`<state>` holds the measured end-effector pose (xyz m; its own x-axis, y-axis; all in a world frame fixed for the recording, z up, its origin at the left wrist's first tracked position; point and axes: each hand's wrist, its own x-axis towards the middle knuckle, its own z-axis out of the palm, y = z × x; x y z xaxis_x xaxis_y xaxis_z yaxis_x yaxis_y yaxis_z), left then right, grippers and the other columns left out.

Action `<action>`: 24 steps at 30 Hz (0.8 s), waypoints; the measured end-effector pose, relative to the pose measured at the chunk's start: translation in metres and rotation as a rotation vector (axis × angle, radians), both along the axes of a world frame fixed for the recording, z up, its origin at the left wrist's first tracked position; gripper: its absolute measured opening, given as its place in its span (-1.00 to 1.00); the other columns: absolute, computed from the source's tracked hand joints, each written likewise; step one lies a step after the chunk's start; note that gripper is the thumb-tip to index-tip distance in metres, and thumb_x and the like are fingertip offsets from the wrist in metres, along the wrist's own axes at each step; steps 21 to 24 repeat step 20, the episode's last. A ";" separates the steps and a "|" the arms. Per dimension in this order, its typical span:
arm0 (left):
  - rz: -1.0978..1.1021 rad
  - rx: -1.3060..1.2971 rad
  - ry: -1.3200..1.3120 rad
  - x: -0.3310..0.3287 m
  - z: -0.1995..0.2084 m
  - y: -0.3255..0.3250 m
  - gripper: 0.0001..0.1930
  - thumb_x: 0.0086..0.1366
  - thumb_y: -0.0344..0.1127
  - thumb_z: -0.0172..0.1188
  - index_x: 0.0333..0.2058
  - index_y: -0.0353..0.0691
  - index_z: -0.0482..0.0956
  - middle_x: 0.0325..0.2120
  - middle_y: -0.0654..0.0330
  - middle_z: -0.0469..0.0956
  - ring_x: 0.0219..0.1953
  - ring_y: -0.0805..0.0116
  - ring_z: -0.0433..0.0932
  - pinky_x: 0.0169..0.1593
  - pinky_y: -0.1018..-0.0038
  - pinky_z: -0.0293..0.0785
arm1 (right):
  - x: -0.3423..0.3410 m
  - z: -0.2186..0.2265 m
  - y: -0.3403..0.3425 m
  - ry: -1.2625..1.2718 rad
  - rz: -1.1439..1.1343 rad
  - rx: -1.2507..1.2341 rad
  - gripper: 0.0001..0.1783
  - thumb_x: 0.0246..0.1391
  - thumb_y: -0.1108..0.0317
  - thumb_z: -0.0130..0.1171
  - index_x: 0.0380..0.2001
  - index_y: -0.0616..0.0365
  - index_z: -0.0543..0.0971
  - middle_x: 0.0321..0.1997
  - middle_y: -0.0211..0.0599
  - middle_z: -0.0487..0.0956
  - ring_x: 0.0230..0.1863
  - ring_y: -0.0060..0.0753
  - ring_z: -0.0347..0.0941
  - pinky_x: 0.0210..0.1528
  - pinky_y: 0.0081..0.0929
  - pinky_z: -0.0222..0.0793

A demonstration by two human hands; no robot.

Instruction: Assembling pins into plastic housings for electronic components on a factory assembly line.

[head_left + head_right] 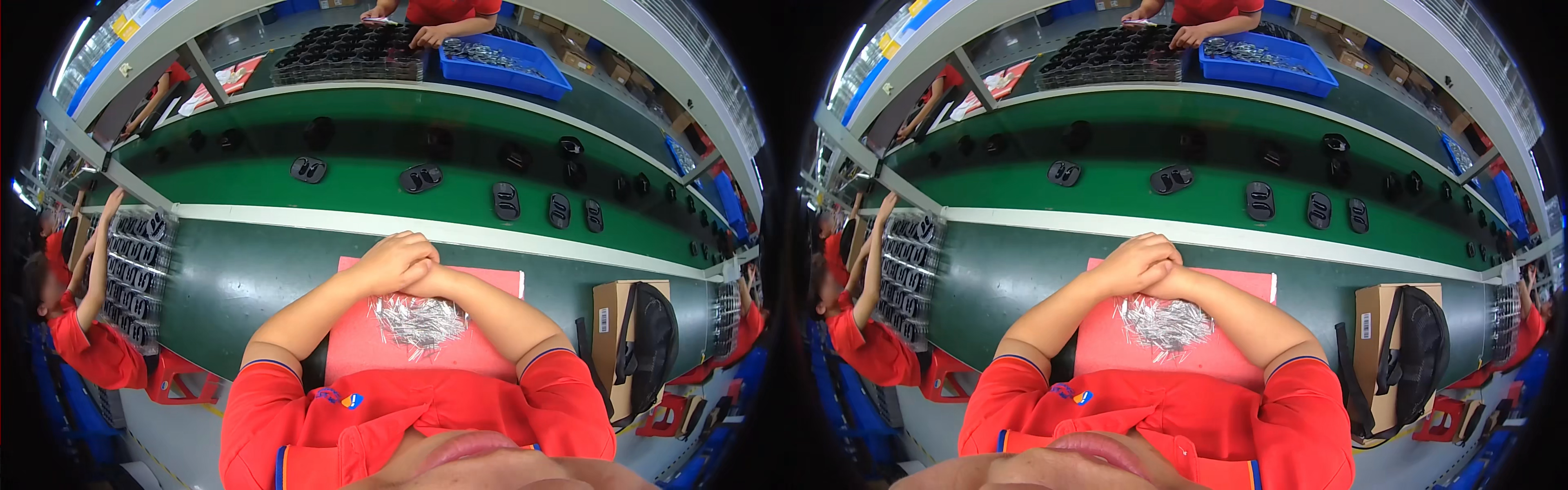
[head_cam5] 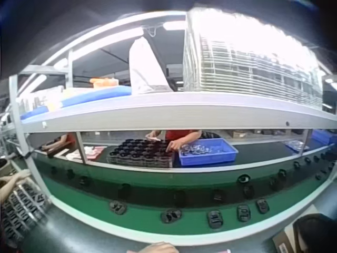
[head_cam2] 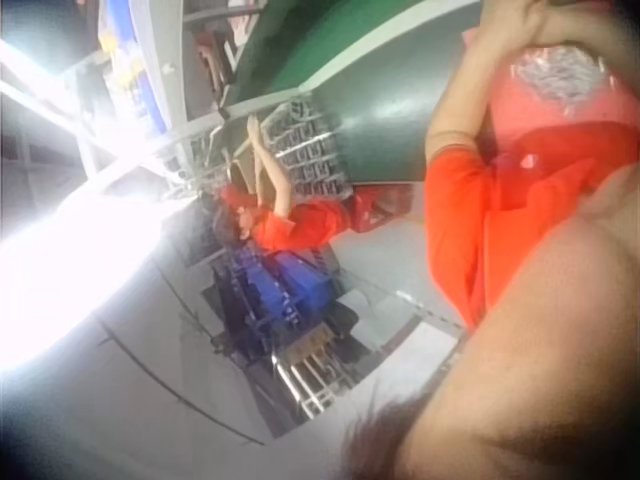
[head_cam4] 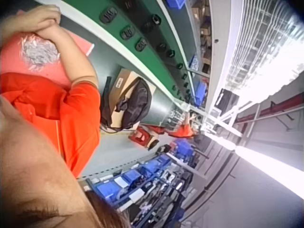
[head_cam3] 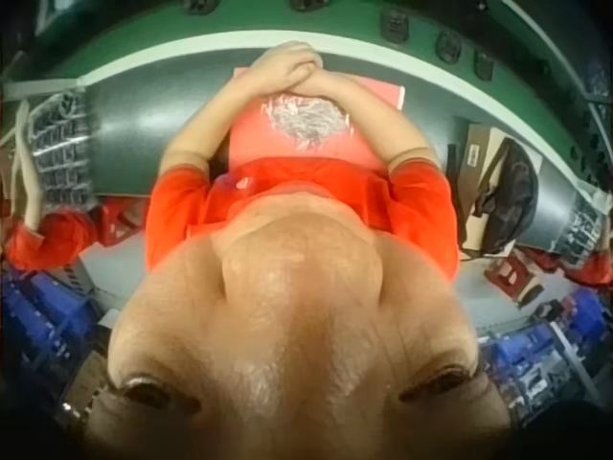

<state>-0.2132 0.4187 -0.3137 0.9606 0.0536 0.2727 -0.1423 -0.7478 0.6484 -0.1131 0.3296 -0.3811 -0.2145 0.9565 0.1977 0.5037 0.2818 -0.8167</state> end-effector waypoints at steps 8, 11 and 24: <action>0.109 0.155 -0.086 0.006 0.004 -0.023 -0.69 0.16 -0.05 0.17 -0.47 -0.21 0.47 -0.44 0.11 0.46 -0.26 0.09 0.44 -0.13 0.23 0.39 | 0.004 0.000 -0.001 -0.003 0.021 -0.005 -0.75 0.09 0.37 0.13 -0.16 0.20 0.55 -0.12 -0.10 0.56 -0.09 -0.25 0.48 -0.02 -0.32 0.41; 0.172 0.049 -0.100 0.011 0.000 -0.019 -0.68 0.17 -0.08 0.19 -0.52 -0.22 0.42 -0.50 0.10 0.41 -0.32 0.08 0.42 -0.22 0.24 0.37 | 0.007 0.001 0.001 0.026 0.027 -0.045 -0.76 0.09 0.37 0.13 -0.16 0.20 0.55 -0.11 -0.10 0.56 -0.08 -0.25 0.47 -0.02 -0.32 0.41; 0.194 0.028 -0.198 0.000 -0.004 -0.009 -0.76 0.18 -0.23 0.18 -0.54 -0.24 0.43 -0.52 0.12 0.41 -0.37 0.09 0.44 -0.30 0.25 0.37 | 0.007 0.020 0.008 -0.039 0.089 -0.281 -0.74 0.09 0.34 0.15 -0.12 0.12 0.55 0.02 -0.12 0.50 0.05 -0.29 0.40 0.08 -0.35 0.35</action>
